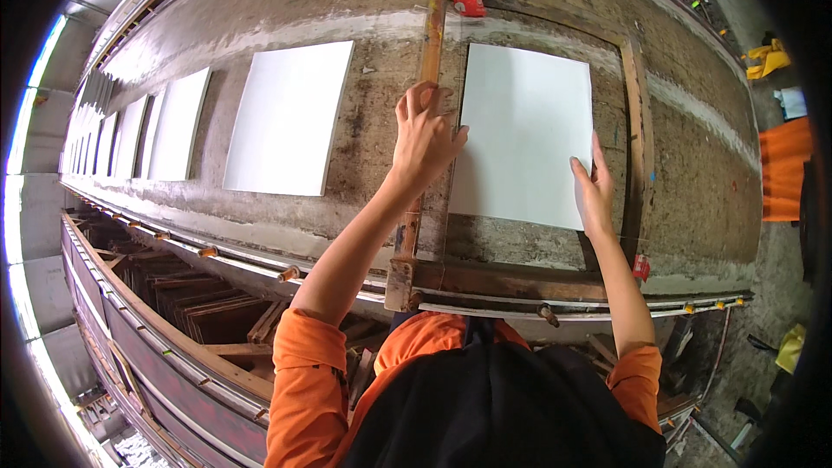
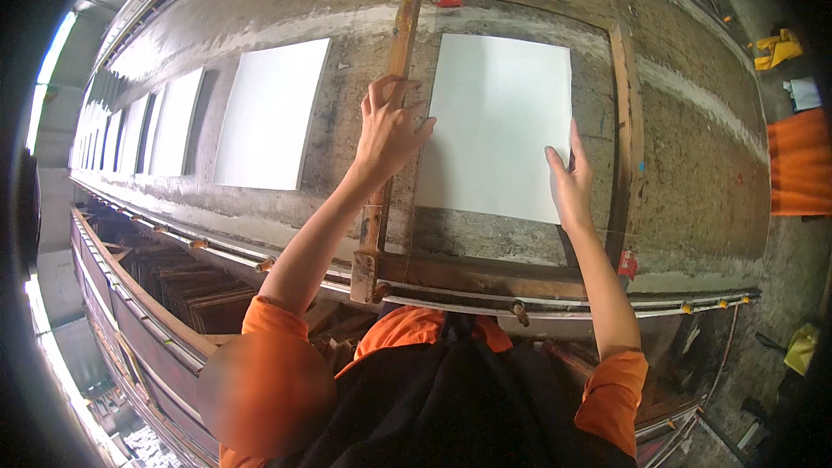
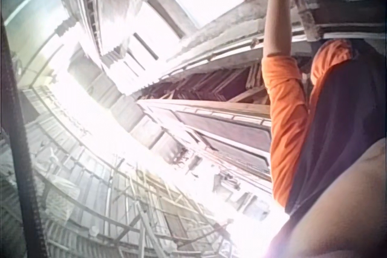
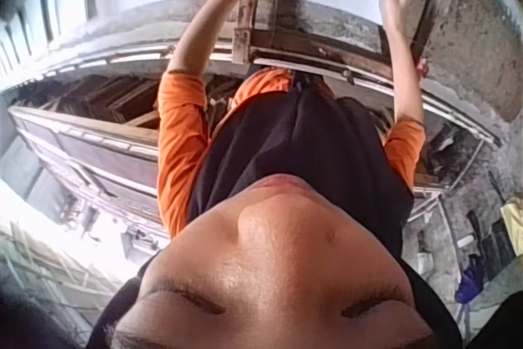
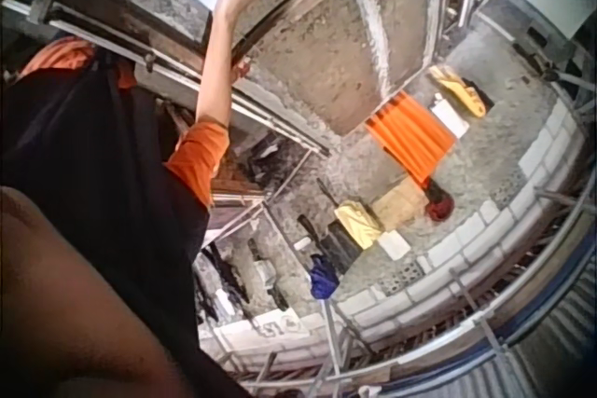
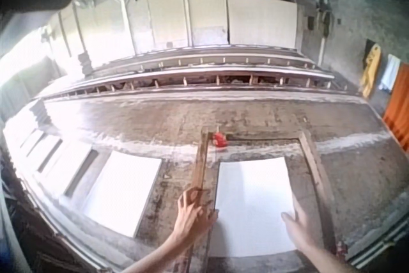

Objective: The person repeatedly picks up white square tiles from a stack and places them into a wooden frame on a conveyor belt. The person aligns the tiles within the frame and then moves the frame along the belt to the next position. This process is repeated multiple times throughout the video.

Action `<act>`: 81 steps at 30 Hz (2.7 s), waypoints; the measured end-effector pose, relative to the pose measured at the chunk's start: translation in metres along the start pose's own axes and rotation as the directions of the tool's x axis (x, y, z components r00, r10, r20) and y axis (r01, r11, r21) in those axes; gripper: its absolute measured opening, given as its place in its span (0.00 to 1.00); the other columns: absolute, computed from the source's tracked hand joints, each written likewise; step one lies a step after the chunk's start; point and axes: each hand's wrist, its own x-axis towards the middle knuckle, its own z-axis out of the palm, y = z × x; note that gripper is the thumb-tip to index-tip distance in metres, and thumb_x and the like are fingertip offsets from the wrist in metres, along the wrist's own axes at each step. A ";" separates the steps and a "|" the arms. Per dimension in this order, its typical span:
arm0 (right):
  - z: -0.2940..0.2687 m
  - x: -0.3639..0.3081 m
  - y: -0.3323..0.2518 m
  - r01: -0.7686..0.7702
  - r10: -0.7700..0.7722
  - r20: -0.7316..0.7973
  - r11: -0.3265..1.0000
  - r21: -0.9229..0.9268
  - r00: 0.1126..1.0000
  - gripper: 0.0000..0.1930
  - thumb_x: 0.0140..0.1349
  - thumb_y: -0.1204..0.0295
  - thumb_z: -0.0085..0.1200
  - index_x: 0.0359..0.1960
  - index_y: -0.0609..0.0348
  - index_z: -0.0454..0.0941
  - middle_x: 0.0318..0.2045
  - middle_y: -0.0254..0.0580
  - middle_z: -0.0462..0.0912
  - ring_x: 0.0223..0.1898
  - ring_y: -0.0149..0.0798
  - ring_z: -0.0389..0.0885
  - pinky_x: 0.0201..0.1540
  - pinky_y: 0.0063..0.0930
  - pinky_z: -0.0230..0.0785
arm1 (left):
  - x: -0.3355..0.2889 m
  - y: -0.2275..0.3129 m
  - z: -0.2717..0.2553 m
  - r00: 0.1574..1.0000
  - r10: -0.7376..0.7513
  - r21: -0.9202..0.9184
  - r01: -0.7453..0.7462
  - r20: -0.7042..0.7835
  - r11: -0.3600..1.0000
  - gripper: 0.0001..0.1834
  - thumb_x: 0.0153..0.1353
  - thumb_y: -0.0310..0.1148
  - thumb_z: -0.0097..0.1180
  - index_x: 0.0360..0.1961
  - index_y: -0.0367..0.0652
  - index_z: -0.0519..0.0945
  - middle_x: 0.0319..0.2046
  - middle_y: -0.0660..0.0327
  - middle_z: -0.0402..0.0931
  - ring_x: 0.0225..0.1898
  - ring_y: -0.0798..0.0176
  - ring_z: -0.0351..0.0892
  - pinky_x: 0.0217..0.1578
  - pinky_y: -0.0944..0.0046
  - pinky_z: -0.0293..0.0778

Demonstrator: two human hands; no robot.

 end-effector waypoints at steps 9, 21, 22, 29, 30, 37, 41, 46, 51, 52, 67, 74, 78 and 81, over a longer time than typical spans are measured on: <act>0.004 -0.001 -0.004 0.036 -0.036 0.013 0.999 -0.012 0.999 0.31 0.60 0.71 0.49 0.64 0.63 0.52 0.64 0.53 0.53 0.66 0.43 0.49 0.65 0.33 0.42 | -0.001 -0.001 0.003 1.000 0.003 -0.015 -0.003 -0.007 1.000 0.13 0.47 0.37 0.59 0.34 0.43 0.83 0.52 0.59 0.64 0.58 0.51 0.52 0.56 0.45 0.55; 0.006 0.000 0.006 0.211 -0.212 0.036 0.910 -0.358 0.977 0.33 0.62 0.67 0.47 0.65 0.62 0.47 0.62 0.58 0.56 0.63 0.50 0.56 0.63 0.36 0.51 | -0.003 -0.001 0.002 1.000 -0.002 -0.027 0.002 0.011 1.000 0.13 0.44 0.37 0.64 0.34 0.49 0.84 0.52 0.60 0.65 0.57 0.51 0.52 0.57 0.47 0.55; 0.007 -0.002 0.005 0.190 -0.196 0.025 0.898 -0.398 0.980 0.33 0.62 0.66 0.47 0.65 0.62 0.46 0.61 0.59 0.57 0.63 0.51 0.57 0.62 0.37 0.52 | -0.003 -0.001 0.002 1.000 0.002 -0.030 -0.002 0.013 1.000 0.12 0.44 0.37 0.64 0.33 0.49 0.84 0.52 0.60 0.65 0.57 0.51 0.52 0.57 0.47 0.55; 0.015 -0.010 0.000 0.189 -0.242 -0.014 0.792 -0.581 0.970 0.34 0.61 0.65 0.48 0.64 0.64 0.46 0.46 0.63 0.67 0.45 0.54 0.72 0.49 0.40 0.65 | -0.003 0.001 0.001 0.991 0.130 0.078 -0.129 -0.009 0.989 0.11 0.45 0.37 0.62 0.31 0.47 0.84 0.49 0.57 0.66 0.57 0.50 0.53 0.59 0.47 0.49; 0.013 -0.010 -0.001 0.188 -0.230 -0.002 0.799 -0.572 0.973 0.34 0.60 0.65 0.48 0.65 0.63 0.46 0.45 0.63 0.67 0.44 0.54 0.71 0.49 0.41 0.65 | -0.003 0.003 0.002 0.987 0.158 0.101 -0.154 -0.026 0.983 0.10 0.45 0.37 0.61 0.30 0.46 0.84 0.48 0.57 0.66 0.57 0.50 0.54 0.59 0.46 0.49; 0.011 -0.004 0.011 0.225 -0.295 0.006 0.718 -0.659 0.956 0.36 0.56 0.65 0.52 0.63 0.64 0.49 0.44 0.64 0.65 0.48 0.60 0.62 0.51 0.52 0.59 | -0.006 0.019 0.020 0.957 0.268 0.518 -0.287 0.113 0.806 0.10 0.46 0.30 0.58 0.27 0.34 0.80 0.44 0.54 0.67 0.56 0.53 0.57 0.57 0.55 0.59; 0.009 0.000 0.018 0.243 -0.322 0.010 0.692 -0.680 0.947 0.36 0.55 0.65 0.53 0.62 0.64 0.52 0.46 0.64 0.63 0.50 0.62 0.59 0.52 0.54 0.58 | -0.010 0.031 0.023 0.958 0.142 0.649 -0.275 0.250 0.710 0.12 0.52 0.31 0.51 0.36 0.38 0.81 0.50 0.54 0.67 0.59 0.54 0.55 0.61 0.54 0.52; 0.010 0.002 0.026 0.243 -0.344 0.013 0.635 -0.733 0.939 0.35 0.56 0.64 0.53 0.63 0.60 0.51 0.48 0.59 0.60 0.50 0.57 0.57 0.53 0.51 0.58 | -0.016 0.040 0.033 0.966 0.089 0.774 -0.248 0.243 0.583 0.15 0.54 0.32 0.49 0.42 0.37 0.78 0.52 0.54 0.67 0.61 0.52 0.54 0.60 0.55 0.56; 0.016 -0.003 0.023 0.269 -0.422 0.045 0.487 -0.831 0.905 0.32 0.57 0.64 0.49 0.60 0.70 0.56 0.50 0.64 0.61 0.48 0.56 0.60 0.51 0.53 0.57 | -0.020 0.044 0.040 0.968 0.113 0.781 -0.248 0.224 0.573 0.21 0.56 0.31 0.47 0.50 0.31 0.70 0.54 0.48 0.64 0.61 0.49 0.56 0.61 0.54 0.55; 0.017 -0.004 0.020 0.297 -0.457 0.074 0.438 -0.849 0.887 0.31 0.57 0.64 0.48 0.59 0.71 0.56 0.50 0.64 0.61 0.49 0.56 0.60 0.51 0.53 0.56 | -0.021 0.041 0.043 0.972 0.124 0.773 -0.234 0.200 0.590 0.24 0.56 0.31 0.48 0.53 0.30 0.68 0.55 0.46 0.63 0.61 0.48 0.56 0.61 0.54 0.55; 0.037 -0.014 -0.001 0.658 -0.384 0.542 0.316 -0.684 0.748 0.33 0.57 0.70 0.44 0.63 0.70 0.47 0.65 0.55 0.48 0.67 0.50 0.43 0.67 0.43 0.41 | -0.018 0.058 0.051 0.986 0.137 -0.043 -0.133 0.096 0.990 0.45 0.52 0.47 0.54 0.61 0.27 0.49 0.62 0.32 0.39 0.64 0.31 0.37 0.60 0.36 0.41; 0.049 0.103 -0.011 0.626 -0.472 0.468 0.264 -0.733 0.747 0.31 0.60 0.66 0.40 0.63 0.66 0.49 0.64 0.51 0.51 0.67 0.45 0.46 0.67 0.42 0.40 | 0.076 0.035 0.097 1.000 0.022 -0.003 -0.022 -0.013 1.000 0.44 0.54 0.47 0.49 0.61 0.24 0.48 0.62 0.32 0.42 0.65 0.34 0.38 0.62 0.41 0.38; 0.059 0.167 -0.009 0.560 -0.489 0.398 0.245 -0.792 0.776 0.28 0.65 0.62 0.33 0.64 0.62 0.48 0.65 0.45 0.50 0.67 0.40 0.46 0.67 0.42 0.40 | 0.127 0.022 0.113 0.995 -0.018 -0.032 0.015 -0.096 0.999 0.44 0.54 0.48 0.48 0.60 0.22 0.50 0.61 0.32 0.44 0.65 0.35 0.40 0.62 0.42 0.37; 0.062 0.178 -0.009 0.513 -0.446 0.380 0.228 -0.827 0.810 0.27 0.67 0.59 0.27 0.65 0.59 0.48 0.66 0.42 0.50 0.67 0.38 0.45 0.67 0.43 0.41 | 0.142 0.017 0.118 0.993 -0.019 0.002 0.019 -0.116 1.000 0.43 0.55 0.48 0.47 0.59 0.21 0.51 0.61 0.32 0.44 0.65 0.36 0.40 0.62 0.42 0.37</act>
